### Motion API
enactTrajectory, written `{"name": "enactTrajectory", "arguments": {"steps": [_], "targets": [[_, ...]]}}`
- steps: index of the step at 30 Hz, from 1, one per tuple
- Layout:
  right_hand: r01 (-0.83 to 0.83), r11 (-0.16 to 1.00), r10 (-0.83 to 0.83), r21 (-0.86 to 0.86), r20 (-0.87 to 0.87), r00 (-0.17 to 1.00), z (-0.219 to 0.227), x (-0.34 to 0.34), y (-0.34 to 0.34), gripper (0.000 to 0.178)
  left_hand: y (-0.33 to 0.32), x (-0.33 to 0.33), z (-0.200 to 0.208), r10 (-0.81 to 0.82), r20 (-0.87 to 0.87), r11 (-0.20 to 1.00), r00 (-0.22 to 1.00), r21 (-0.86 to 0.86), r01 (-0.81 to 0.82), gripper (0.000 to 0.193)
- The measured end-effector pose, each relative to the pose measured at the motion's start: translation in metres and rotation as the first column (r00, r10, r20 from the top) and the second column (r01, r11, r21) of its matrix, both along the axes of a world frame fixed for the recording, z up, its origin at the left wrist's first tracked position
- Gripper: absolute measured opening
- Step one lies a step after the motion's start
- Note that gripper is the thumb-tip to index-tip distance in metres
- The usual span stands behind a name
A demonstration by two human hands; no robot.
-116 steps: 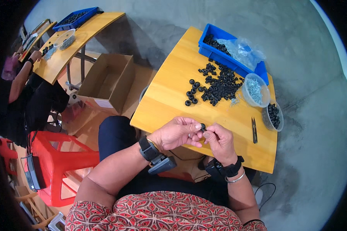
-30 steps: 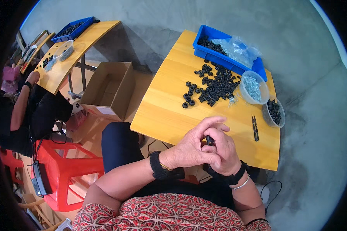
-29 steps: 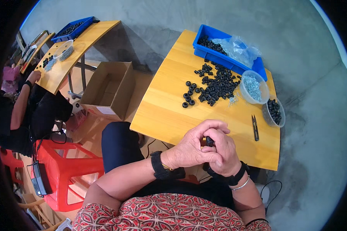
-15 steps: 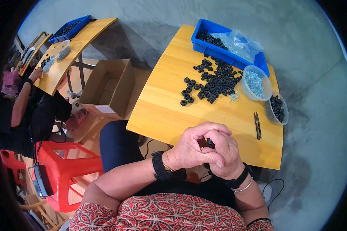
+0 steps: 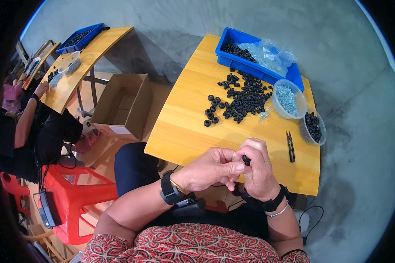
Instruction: The person assembles components by hand by picking up a black rubber piece and a metal pin, inserting the pin into the rubber piece, and placing the finished assembly on the table. This process is repeated multiple times, with the person occasionally using shears to assist.
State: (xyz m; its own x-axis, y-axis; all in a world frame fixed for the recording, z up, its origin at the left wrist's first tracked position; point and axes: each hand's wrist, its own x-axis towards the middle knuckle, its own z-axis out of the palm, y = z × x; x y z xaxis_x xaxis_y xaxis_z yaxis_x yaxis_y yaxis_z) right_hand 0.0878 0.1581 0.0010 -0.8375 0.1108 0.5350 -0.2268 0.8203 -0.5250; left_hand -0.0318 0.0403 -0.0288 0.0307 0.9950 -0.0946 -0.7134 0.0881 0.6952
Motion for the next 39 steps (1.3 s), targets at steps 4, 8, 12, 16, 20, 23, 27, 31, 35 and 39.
{"name": "enactTrajectory", "arguments": {"steps": [4,8,12,16,20,23,27,31,35,39], "targets": [[-0.076,0.997,0.076,-0.008,0.024,0.997,0.002,-0.001,-0.003,0.026,-0.003,-0.001,0.0,-0.012,0.096,0.999,0.995,-0.031,0.016,0.024],[-0.092,0.995,0.091,0.033,0.047,0.995,-0.006,0.0,-0.002,0.026,-0.001,-0.003,-0.001,-0.031,0.075,0.991,0.997,-0.124,0.04,0.024],[-0.094,0.995,0.095,-0.013,0.077,0.993,-0.007,0.0,-0.004,0.03,-0.002,-0.011,-0.007,-0.006,0.115,0.997,0.993,-0.075,0.015,0.019],[-0.108,0.99,0.118,-0.094,0.111,0.987,-0.009,-0.002,-0.003,0.031,-0.004,-0.01,-0.006,0.043,0.093,0.991,0.995,-0.133,-0.03,0.018],[-0.085,0.99,0.1,-0.109,0.137,0.986,-0.01,-0.004,-0.004,0.031,-0.003,-0.01,-0.01,0.086,0.084,0.985,0.993,-0.159,-0.072,0.016],[-0.082,0.994,0.093,-0.078,0.153,0.984,-0.011,-0.005,-0.005,0.037,-0.004,-0.012,-0.014,0.093,0.115,0.985,0.989,-0.156,-0.075,0.016],[0.114,0.99,-0.105,-0.087,0.1,0.989,-0.011,-0.004,-0.01,0.028,-0.005,-0.015,-0.018,0.137,0.104,0.983,0.985,-0.141,-0.122,0.013],[0.123,0.986,-0.096,-0.113,0.216,0.972,-0.02,-0.003,-0.007,0.022,-0.005,-0.014,-0.017,0.231,-0.05,0.965,0.972,-0.117,-0.235,0.011],[0.139,0.979,-0.115,-0.146,0.166,0.979,-0.031,-0.008,-0.01,0.022,-0.002,-0.014,-0.022,0.272,-0.222,0.954,0.937,-0.065,-0.292,0.01],[0.192,0.972,-0.161,-0.135,0.21,0.964,-0.048,-0.013,-0.007,0.019,0.003,-0.018,-0.028,0.28,-0.456,0.945,0.845,-0.022,-0.325,0.009]]}}
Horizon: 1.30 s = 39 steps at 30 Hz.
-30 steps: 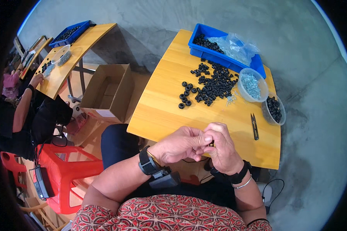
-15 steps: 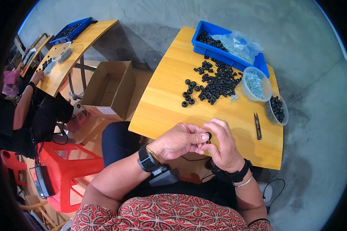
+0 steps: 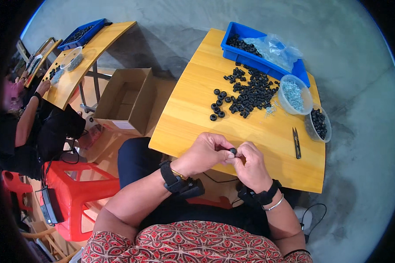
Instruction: The person assembles components by hand by picking up a black rubber piece and a metal pin, inserting the pin into the rubber piece, and placing the finished assembly on the table. This process is repeated multiple times, with the person occasionally using shears to assist.
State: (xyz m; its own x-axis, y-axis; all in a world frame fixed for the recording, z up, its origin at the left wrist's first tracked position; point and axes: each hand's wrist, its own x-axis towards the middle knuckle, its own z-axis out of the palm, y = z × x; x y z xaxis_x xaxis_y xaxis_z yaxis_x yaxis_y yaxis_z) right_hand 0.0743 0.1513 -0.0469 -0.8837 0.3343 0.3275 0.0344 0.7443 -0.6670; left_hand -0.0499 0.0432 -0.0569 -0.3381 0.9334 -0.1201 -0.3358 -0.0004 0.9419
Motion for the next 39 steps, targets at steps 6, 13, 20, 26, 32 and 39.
{"name": "enactTrajectory", "arguments": {"steps": [6,13,20,26,32,39], "targets": [[-0.009,0.995,0.005,0.096,0.035,0.999,-0.008,-0.005,0.006,0.021,0.006,0.004,-0.007,0.065,-0.309,0.998,0.949,0.003,-0.068,0.008],[-0.009,0.976,0.008,0.218,0.004,1.0,-0.011,-0.005,0.006,0.023,0.004,0.005,-0.005,0.128,-0.647,0.992,0.752,0.08,-0.1,0.012],[0.028,0.968,-0.034,0.248,0.019,0.999,-0.01,-0.001,-0.003,0.018,0.001,0.01,-0.009,0.172,-0.696,0.985,0.697,0.118,-0.125,0.013],[0.033,0.98,-0.041,0.195,0.038,0.998,-0.008,0.006,-0.002,0.014,0.002,0.014,-0.01,0.252,-0.724,0.967,0.643,0.21,-0.142,0.01],[0.044,0.975,-0.047,0.217,0.01,0.999,-0.014,0.009,-0.005,0.014,0.0,0.015,-0.015,0.253,-0.859,0.968,0.445,0.228,-0.11,0.016],[0.046,0.969,-0.038,0.243,-0.035,0.999,-0.014,0.011,-0.007,0.013,-0.001,0.017,-0.015,0.272,-0.909,0.962,0.315,0.267,-0.06,0.019]]}}
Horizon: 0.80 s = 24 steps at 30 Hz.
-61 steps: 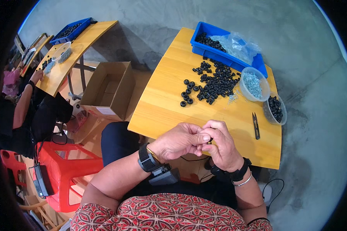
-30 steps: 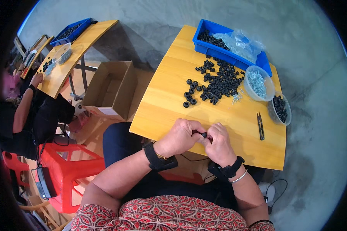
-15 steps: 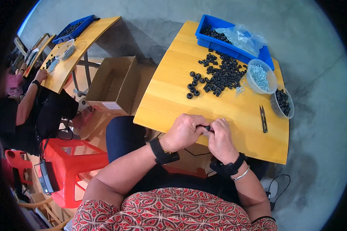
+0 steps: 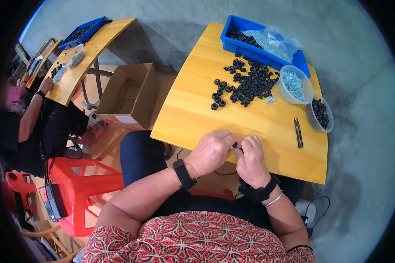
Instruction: The person assembles components by hand by picking up a black rubber piece and a metal pin, inserting the pin into the rubber piece, and placing the finished assembly on the table. This process is repeated multiple times, with the person occasionally using shears to assist.
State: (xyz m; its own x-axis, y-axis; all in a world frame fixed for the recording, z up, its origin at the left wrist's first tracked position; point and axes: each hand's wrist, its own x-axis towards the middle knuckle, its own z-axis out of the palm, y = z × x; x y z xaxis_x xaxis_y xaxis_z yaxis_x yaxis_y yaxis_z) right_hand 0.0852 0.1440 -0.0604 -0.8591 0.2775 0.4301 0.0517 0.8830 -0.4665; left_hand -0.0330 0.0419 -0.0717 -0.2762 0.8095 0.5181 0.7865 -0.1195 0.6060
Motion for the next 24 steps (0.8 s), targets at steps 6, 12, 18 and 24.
{"name": "enactTrajectory", "arguments": {"steps": [6,12,18,24], "targets": [[-0.037,0.998,0.038,-0.043,0.024,0.999,0.001,0.003,0.002,0.011,-0.002,-0.002,0.005,-0.027,0.033,0.999,0.999,-0.042,0.028,0.019],[-0.004,0.992,-0.003,-0.129,-0.054,0.999,-0.006,-0.005,0.005,0.018,0.008,-0.001,0.001,0.003,0.262,1.0,0.965,-0.018,0.002,0.014],[0.007,0.948,-0.067,-0.32,-0.176,0.982,0.011,-0.004,0.001,0.014,0.012,0.005,0.01,-0.088,0.959,0.995,0.271,0.07,0.075,0.007],[-0.011,0.878,-0.098,-0.478,-0.204,0.974,0.018,0.003,0.001,0.009,0.002,0.008,0.018,-0.119,0.992,0.984,-0.051,0.125,0.124,0.008]]}}
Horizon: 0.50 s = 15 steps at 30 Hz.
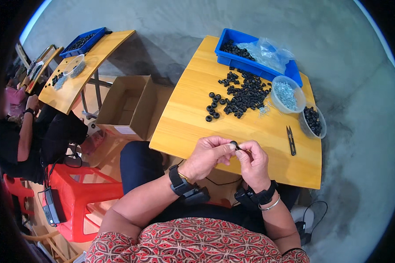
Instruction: The person assembles components by hand by picking up a black rubber piece and a metal pin, inserting the pin into the rubber piece, and placing the finished assembly on the table. This process is repeated multiple times, with the person occasionally using shears to assist.
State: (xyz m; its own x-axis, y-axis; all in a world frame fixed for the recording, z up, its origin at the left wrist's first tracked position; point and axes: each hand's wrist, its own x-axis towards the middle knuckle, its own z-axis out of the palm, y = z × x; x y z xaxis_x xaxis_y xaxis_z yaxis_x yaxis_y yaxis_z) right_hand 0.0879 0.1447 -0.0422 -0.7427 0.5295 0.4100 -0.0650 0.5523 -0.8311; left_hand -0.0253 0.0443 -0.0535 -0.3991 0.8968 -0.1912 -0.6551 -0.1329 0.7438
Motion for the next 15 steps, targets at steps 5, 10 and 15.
{"name": "enactTrajectory", "arguments": {"steps": [5,10,15], "targets": [[-0.012,0.999,0.013,-0.038,0.038,0.999,0.008,0.005,0.002,0.009,-0.006,-0.006,0.01,-0.07,-0.055,0.997,0.996,-0.039,0.068,0.01],[-0.046,0.998,0.048,-0.05,0.047,0.998,0.015,0.008,-0.001,0.009,-0.012,-0.009,0.012,-0.143,-0.021,0.99,0.99,-0.006,0.142,0.014],[-0.073,0.996,0.076,-0.053,0.053,0.996,0.014,0.009,0.003,0.01,-0.011,-0.006,0.014,-0.145,0.137,0.989,0.98,0.002,0.146,0.015]]}}
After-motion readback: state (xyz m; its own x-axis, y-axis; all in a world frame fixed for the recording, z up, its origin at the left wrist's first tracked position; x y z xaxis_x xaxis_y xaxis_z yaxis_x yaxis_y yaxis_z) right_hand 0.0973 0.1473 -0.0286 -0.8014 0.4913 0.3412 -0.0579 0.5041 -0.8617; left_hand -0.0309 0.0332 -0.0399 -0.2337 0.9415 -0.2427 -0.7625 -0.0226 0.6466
